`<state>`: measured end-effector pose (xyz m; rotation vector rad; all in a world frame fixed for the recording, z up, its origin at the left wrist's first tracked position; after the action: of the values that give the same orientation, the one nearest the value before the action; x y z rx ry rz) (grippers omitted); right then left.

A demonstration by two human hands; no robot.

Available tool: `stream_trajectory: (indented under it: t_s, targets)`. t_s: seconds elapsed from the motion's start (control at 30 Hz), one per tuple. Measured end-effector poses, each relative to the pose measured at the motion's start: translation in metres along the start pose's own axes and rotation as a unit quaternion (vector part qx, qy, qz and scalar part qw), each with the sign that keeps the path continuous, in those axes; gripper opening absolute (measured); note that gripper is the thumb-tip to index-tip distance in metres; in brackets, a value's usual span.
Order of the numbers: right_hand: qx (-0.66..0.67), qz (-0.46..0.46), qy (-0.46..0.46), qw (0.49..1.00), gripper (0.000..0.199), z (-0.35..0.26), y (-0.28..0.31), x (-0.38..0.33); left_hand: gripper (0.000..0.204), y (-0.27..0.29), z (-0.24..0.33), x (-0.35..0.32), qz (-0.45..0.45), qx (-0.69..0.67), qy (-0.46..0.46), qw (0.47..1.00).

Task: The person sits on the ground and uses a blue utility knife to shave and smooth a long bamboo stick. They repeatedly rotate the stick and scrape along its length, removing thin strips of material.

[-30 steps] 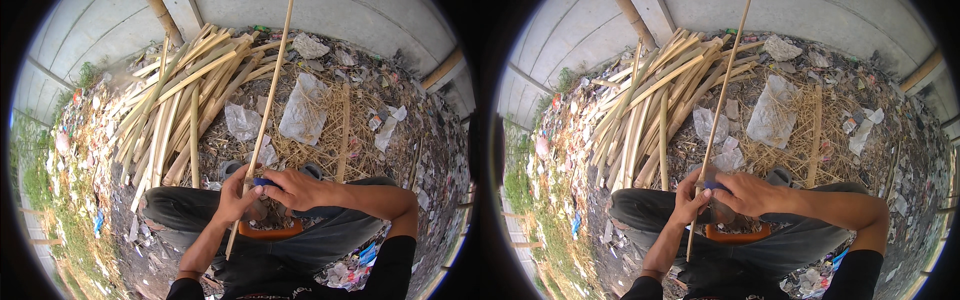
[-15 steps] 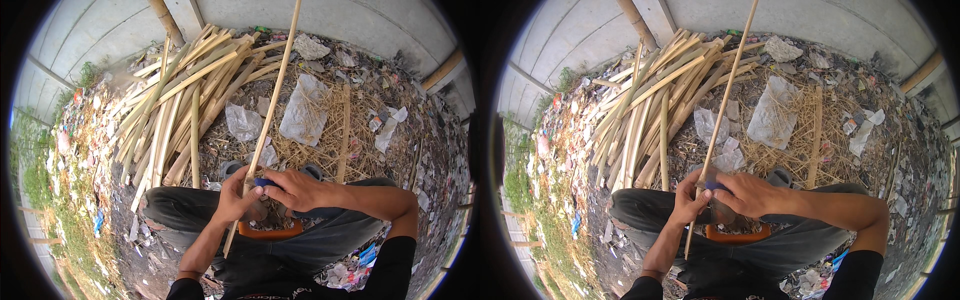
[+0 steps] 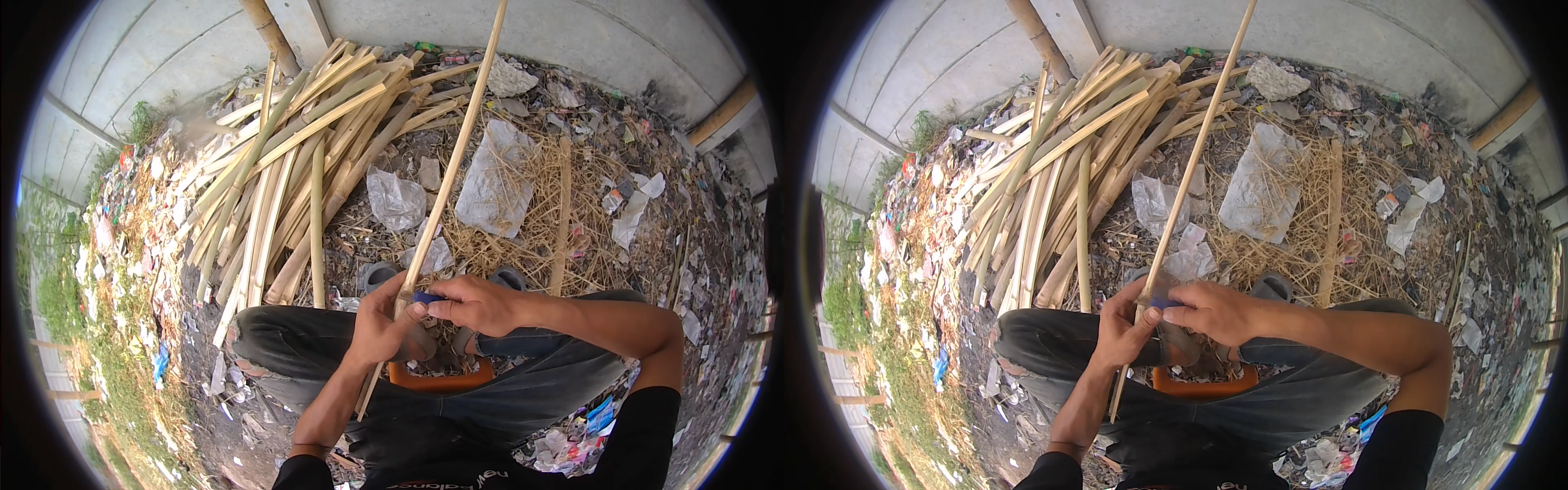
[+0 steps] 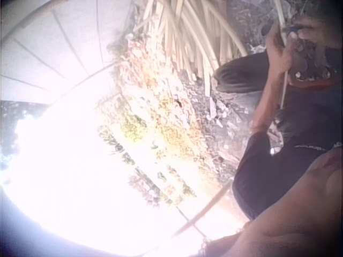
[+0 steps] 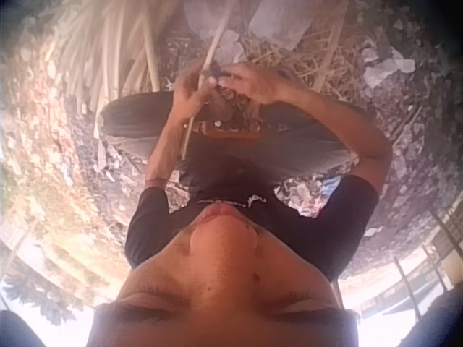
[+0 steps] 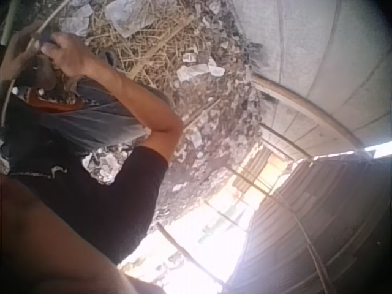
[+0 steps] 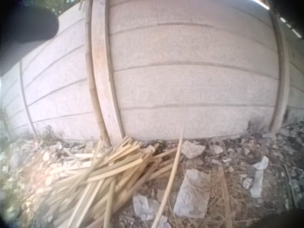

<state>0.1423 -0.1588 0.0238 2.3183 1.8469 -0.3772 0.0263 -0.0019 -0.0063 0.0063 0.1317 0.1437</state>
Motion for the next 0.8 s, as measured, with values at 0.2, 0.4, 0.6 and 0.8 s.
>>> stream_trajectory:
  t_s: [0.2, 0.4, 0.6, 0.8]
  targets:
    - [0.203, -0.012, -0.130, 0.970, 0.028, 0.009, -0.003, 0.000, 0.060, -0.001, -0.013, -0.002, 0.032, 0.070, -0.002, 0.997]
    - [0.148, 0.009, -0.135, 0.980, 0.026, 0.014, -0.003, 0.002, 0.060, 0.000, -0.011, -0.002, 0.021, 0.114, 0.036, 0.993]
    - [-0.049, 0.037, -0.034, 0.998, 0.033, 0.011, 0.005, 0.003, 0.056, -0.006, -0.006, 0.003, -0.006, 0.053, 0.001, 0.999]
    - [-0.120, 0.094, 0.051, 0.987, 0.039, -0.006, -0.003, 0.000, 0.043, 0.000, -0.011, -0.001, -0.041, -0.053, 0.091, 0.994]
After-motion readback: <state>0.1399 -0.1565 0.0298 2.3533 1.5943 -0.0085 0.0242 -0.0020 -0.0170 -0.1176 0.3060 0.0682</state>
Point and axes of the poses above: each hand's wrist, its own x-axis towards the middle knuckle, its own y-axis out of the back of the hand, z = x × y, the point moved 3 cm from there along x, towards the middle knuckle, and after that the axes turned 10 degrees about x, right-handed, at the moved point
